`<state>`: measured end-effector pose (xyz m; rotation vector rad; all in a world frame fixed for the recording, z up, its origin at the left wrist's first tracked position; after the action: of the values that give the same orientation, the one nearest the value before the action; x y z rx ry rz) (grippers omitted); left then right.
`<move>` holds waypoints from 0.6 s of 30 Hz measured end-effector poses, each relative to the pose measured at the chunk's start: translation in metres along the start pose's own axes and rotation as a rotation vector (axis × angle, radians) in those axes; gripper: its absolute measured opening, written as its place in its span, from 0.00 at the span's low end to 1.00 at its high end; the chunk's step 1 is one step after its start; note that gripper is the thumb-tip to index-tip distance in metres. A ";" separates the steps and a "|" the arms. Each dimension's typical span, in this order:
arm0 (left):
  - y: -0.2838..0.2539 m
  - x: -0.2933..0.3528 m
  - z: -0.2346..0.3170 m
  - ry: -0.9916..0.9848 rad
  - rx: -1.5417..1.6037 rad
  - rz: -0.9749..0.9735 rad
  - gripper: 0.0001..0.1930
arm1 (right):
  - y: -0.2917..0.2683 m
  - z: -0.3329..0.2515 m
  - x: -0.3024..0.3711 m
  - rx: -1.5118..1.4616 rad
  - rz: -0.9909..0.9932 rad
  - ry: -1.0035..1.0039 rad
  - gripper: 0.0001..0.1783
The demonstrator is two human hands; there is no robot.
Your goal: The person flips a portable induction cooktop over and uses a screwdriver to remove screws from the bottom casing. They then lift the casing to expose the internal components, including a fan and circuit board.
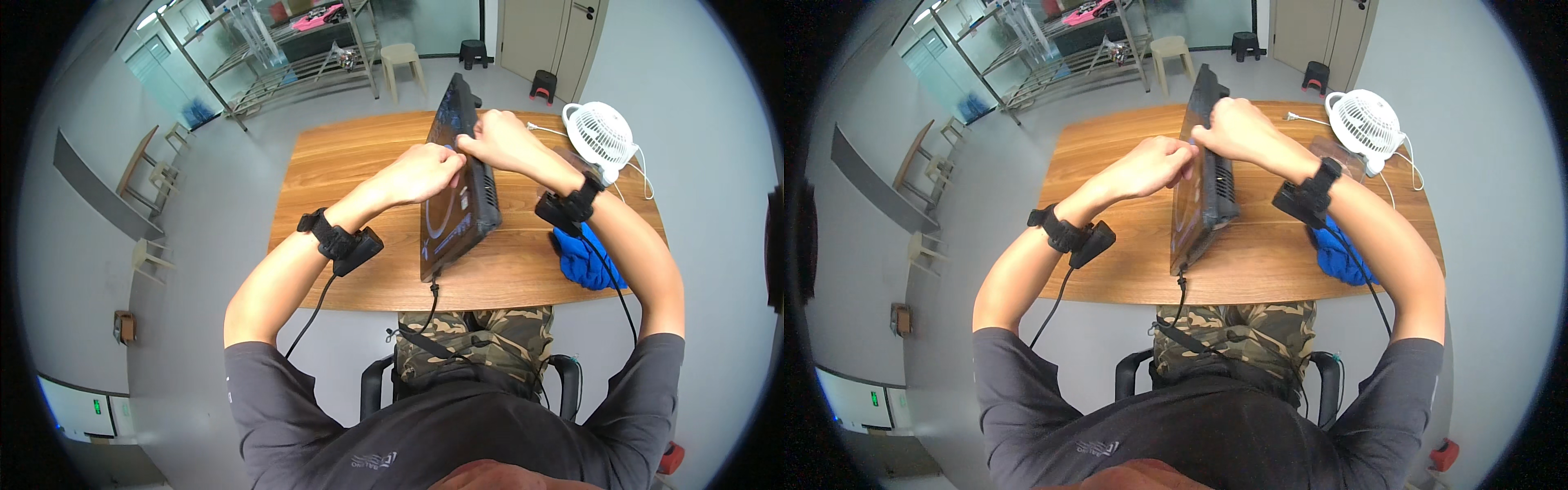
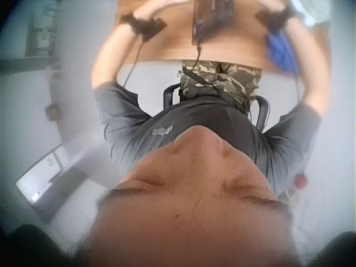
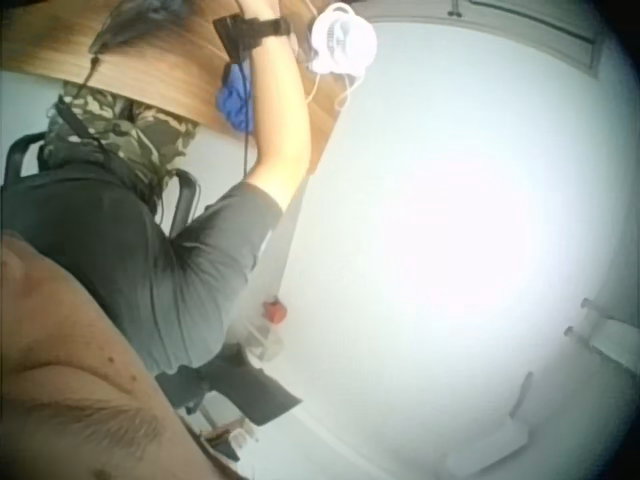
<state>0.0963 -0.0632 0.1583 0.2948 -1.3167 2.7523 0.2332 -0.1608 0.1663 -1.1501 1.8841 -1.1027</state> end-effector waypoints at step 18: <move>-0.043 0.089 -0.064 -0.339 -0.146 0.246 0.26 | 0.044 -0.076 -0.081 -0.122 -0.039 -0.184 0.30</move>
<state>0.0069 0.0128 0.1703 0.6531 -1.7305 2.8730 0.1846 -0.0511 0.1676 -1.3150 1.8118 -0.8803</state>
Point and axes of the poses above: each hand's wrist, its own x-axis away from the middle knuckle, its own y-axis out of the palm, z = x × y, the point moved 4 cm from there along -x, towards the middle knuckle, and after that the axes turned 11 degrees about -z, right-handed, at the moved point
